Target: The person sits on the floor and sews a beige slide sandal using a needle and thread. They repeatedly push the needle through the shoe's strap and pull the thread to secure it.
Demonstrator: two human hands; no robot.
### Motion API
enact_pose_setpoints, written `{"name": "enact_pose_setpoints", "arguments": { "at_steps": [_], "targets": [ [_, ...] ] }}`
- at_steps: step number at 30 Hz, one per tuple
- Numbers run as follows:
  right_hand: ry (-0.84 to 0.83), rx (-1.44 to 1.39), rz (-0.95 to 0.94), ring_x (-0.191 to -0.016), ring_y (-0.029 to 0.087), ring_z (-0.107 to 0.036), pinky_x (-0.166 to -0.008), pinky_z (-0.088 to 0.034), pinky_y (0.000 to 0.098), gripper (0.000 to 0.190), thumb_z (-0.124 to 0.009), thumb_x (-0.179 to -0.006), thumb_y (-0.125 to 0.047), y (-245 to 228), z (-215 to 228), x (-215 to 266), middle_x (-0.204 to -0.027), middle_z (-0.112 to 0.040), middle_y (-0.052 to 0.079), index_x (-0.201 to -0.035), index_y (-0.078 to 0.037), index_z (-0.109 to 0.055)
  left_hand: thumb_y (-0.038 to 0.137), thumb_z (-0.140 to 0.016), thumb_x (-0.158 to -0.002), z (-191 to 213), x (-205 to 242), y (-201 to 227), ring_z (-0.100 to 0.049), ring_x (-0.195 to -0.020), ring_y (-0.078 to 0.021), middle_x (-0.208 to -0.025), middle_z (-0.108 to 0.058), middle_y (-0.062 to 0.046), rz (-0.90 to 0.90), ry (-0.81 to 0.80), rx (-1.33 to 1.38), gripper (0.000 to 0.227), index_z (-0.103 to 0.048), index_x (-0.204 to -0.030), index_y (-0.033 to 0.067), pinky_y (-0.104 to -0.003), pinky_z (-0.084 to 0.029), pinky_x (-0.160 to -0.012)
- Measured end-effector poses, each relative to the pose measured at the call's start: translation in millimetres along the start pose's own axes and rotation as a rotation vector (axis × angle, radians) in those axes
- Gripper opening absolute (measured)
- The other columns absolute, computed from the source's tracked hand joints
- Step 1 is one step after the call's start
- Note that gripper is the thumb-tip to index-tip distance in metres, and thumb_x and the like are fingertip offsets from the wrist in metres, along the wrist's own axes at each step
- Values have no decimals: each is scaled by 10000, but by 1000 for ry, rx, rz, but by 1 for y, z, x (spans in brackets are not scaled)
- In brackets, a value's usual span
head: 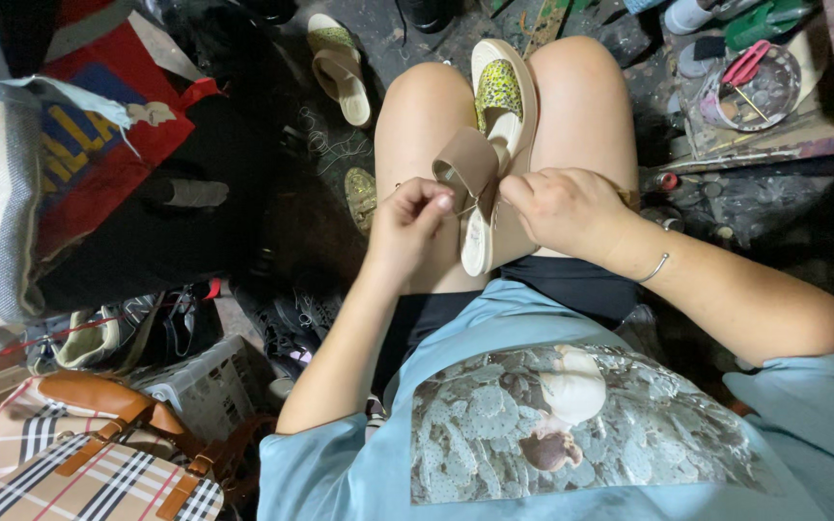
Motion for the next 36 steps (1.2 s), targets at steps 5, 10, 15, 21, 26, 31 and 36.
{"name": "enact_pose_setpoints", "arguments": {
  "at_steps": [5,10,15,21,26,31,36],
  "targets": [
    [33,45,21,-686,214,-667,-613,-550,358,110,-657,-843,-100,-3,0,1,-720,-608,36,-855,-111,-549,19,-704,-896,-29,9,31,-667,-789,-355,-874,-665,-174,-523,181,-664,114,-682,-1004,48,-402,-544,-721],
    [83,114,42,-685,198,-648,-613,-544,340,86,-641,-854,-107,-8,2,2,-717,-568,20,-858,-125,-558,11,-678,-832,-39,10,43,-671,-789,-415,-882,-667,-206,-512,185,-890,138,-664,-966,44,-478,-550,-702],
    [120,148,38,-679,196,-636,-593,-531,337,60,-637,-847,-120,-14,5,5,-718,-561,17,-889,-126,-595,60,-686,-830,-48,9,38,-683,-739,-390,-860,-673,-206,-455,179,-1037,91,-660,-917,56,-477,-555,-647],
    [112,99,52,-694,201,-634,-622,-539,341,93,-623,-858,-119,-13,2,6,-741,-582,20,-950,-108,-624,61,-697,-809,-45,1,22,-695,-735,-398,-808,-682,-227,-344,81,-1057,120,-690,-927,72,-485,-563,-672],
    [-64,9,-44,-741,255,-662,-675,-557,379,102,-581,-858,-92,-13,-7,4,-785,-622,66,-959,-101,-596,12,-652,-793,-35,-5,8,-673,-801,-463,-852,-687,-266,-337,66,-885,203,-696,-991,24,-533,-536,-722],
    [-85,-161,-182,-838,361,-657,-776,-549,462,141,-524,-870,-24,-20,-14,1,-850,-630,166,-1009,-34,-545,21,-634,-797,-30,-16,2,-672,-882,-474,-905,-699,-278,-213,-7,-838,171,-689,-957,-1,-528,-531,-770],
    [-82,-278,-256,-845,405,-652,-776,-534,500,111,-514,-897,-1,-18,-12,4,-851,-638,196,-1005,-18,-537,60,-645,-827,-26,-22,14,-669,-908,-466,-929,-710,-272,-162,-133,-803,176,-697,-983,-3,-508,-529,-776]
  ]
}}
Point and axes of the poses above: each hand's wrist, its own x-axis away from the middle knuckle, its own z-axis out of the back of the hand, y = z × x, the point moved 2 cm from there along -x, towards the middle knuckle
